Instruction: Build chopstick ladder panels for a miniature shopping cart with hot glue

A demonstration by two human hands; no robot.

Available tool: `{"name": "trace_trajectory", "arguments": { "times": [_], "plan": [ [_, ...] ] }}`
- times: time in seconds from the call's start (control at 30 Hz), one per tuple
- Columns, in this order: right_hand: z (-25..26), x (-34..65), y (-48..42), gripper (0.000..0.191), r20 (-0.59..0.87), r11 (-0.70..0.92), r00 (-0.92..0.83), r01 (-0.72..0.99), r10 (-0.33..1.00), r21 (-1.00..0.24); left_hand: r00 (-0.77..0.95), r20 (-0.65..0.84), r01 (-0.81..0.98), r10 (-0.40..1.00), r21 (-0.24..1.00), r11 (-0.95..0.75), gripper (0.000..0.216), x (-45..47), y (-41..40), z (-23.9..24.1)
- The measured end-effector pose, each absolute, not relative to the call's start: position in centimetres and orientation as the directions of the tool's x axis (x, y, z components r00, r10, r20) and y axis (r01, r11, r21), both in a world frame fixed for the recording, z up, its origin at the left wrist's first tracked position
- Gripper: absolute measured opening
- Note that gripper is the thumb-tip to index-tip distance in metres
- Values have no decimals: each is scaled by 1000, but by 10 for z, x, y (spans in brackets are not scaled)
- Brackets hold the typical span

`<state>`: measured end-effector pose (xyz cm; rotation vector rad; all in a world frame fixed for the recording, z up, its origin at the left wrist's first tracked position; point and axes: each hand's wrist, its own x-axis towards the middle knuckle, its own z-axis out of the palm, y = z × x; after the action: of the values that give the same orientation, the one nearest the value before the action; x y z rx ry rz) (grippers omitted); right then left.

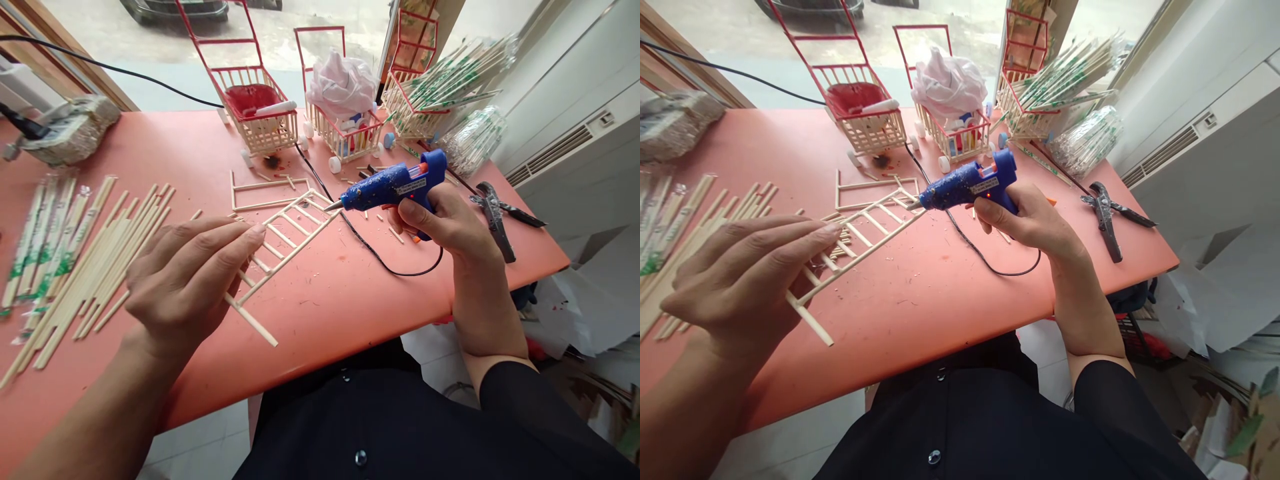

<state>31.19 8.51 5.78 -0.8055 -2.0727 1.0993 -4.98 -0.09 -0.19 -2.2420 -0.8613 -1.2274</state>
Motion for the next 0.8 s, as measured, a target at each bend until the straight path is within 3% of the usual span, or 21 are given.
{"name": "trace_trajectory", "arguments": {
  "times": [0.3,0.5,0.8],
  "plan": [
    [52,311,86,64,265,437,-569,188,778,-879,408,849,665,337,-24,-746,38,-47,-7,2],
    [47,310,88,64,206,379,-579,194,789,-905,360,842,628,401,99,-772,40,-41,-9,3],
    [41,313,91,65,191,362,-593,183,783,-914,314,862,628,398,126,-768,43,-38,-7,1]
  ]
}}
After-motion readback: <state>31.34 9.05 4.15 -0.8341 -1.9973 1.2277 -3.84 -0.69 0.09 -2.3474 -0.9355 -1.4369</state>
